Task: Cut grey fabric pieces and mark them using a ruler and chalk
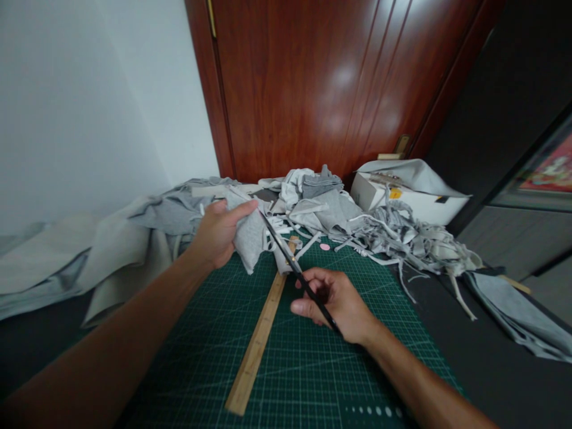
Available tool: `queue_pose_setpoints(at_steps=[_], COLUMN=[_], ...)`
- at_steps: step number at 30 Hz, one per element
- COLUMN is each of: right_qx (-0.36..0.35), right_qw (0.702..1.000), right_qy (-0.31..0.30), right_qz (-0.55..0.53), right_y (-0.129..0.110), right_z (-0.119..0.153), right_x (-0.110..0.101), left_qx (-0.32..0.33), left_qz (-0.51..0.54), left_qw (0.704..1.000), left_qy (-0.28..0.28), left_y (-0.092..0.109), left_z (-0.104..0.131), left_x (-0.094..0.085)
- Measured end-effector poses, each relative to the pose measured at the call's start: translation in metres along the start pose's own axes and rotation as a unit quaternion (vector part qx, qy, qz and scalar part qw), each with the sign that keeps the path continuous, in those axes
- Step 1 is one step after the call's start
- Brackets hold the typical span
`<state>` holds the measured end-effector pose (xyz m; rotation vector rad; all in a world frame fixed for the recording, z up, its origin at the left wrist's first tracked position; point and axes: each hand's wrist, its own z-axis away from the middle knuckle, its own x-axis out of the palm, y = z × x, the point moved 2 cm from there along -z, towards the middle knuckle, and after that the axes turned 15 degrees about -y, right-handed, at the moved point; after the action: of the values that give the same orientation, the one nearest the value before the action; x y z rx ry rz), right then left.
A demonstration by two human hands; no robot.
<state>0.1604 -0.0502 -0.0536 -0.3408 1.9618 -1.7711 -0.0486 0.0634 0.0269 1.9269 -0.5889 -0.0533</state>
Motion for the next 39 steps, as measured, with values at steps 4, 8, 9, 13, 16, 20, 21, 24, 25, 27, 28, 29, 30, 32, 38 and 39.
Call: queue_pose_setpoints(at_steps=[4,8,9,13,16,20,21,24,25,27,28,29,30,32,38,39], right_qx=[-0.005,-0.008,-0.007,-0.005,-0.005,-0.012,-0.014,-0.013,-0.012,-0.012,-0.012,-0.012,-0.012,-0.011,-0.014,-0.013], right_qw=[1.000,1.000,1.000,1.000,1.000,1.000,1.000,1.000,1.000,1.000,1.000,1.000,1.000,1.000,1.000,1.000], right_qy=[-0.003,-0.003,-0.005,-0.004,0.000,-0.008,-0.010,-0.015,-0.016,-0.017,-0.016,-0.016,-0.015,-0.014,-0.004,-0.003], right_qz=[0.003,-0.003,-0.006,-0.006,-0.006,-0.009,-0.012,-0.019,-0.020,-0.019,-0.019,-0.019,-0.019,-0.019,-0.016,-0.015], right_y=[-0.0008,0.0002,0.0005,0.0003,-0.0009,-0.0018,-0.0017,-0.0008,-0.0005,-0.0001,0.0001,0.0003,0.0004,0.0007,-0.0005,-0.0009], right_z=[0.0002,-0.0003,-0.0004,0.0000,0.0004,-0.0001,-0.0003,-0.0006,-0.0007,-0.0008,-0.0008,-0.0008,-0.0008,-0.0008,-0.0004,-0.0004], right_x=[0.0002,0.0006,0.0009,0.0019,0.0027,0.0036,0.0037,0.0040,0.0040,0.0042,0.0042,0.0042,0.0042,0.0040,0.0023,0.0021], left_qx=[-0.002,-0.002,-0.002,0.003,0.011,0.019,0.020,0.020,0.018,0.014,0.011,0.008,0.005,0.001,-0.001,-0.003], left_qz=[-0.014,-0.025,-0.027,-0.035,-0.042,-0.045,-0.044,-0.040,-0.038,-0.032,-0.028,-0.026,-0.023,-0.021,-0.025,-0.025], left_qw=[1.000,1.000,1.000,0.999,0.999,0.999,0.999,0.999,0.999,0.999,0.999,1.000,1.000,1.000,1.000,1.000], left_qy=[0.001,-0.002,-0.004,-0.010,-0.012,-0.017,-0.017,-0.013,-0.012,-0.011,-0.012,-0.013,-0.014,-0.013,-0.007,-0.007], left_y=[-0.0006,-0.0013,-0.0016,-0.0037,-0.0060,-0.0084,-0.0086,-0.0082,-0.0079,-0.0073,-0.0069,-0.0066,-0.0063,-0.0057,-0.0054,-0.0059], left_z=[0.0001,0.0002,0.0003,0.0005,0.0005,0.0003,0.0003,0.0007,0.0010,0.0018,0.0022,0.0026,0.0029,0.0032,0.0027,0.0027], left_x=[0.0003,0.0013,0.0014,0.0011,0.0004,0.0007,0.0011,0.0026,0.0033,0.0045,0.0051,0.0057,0.0062,0.0068,0.0064,0.0062])
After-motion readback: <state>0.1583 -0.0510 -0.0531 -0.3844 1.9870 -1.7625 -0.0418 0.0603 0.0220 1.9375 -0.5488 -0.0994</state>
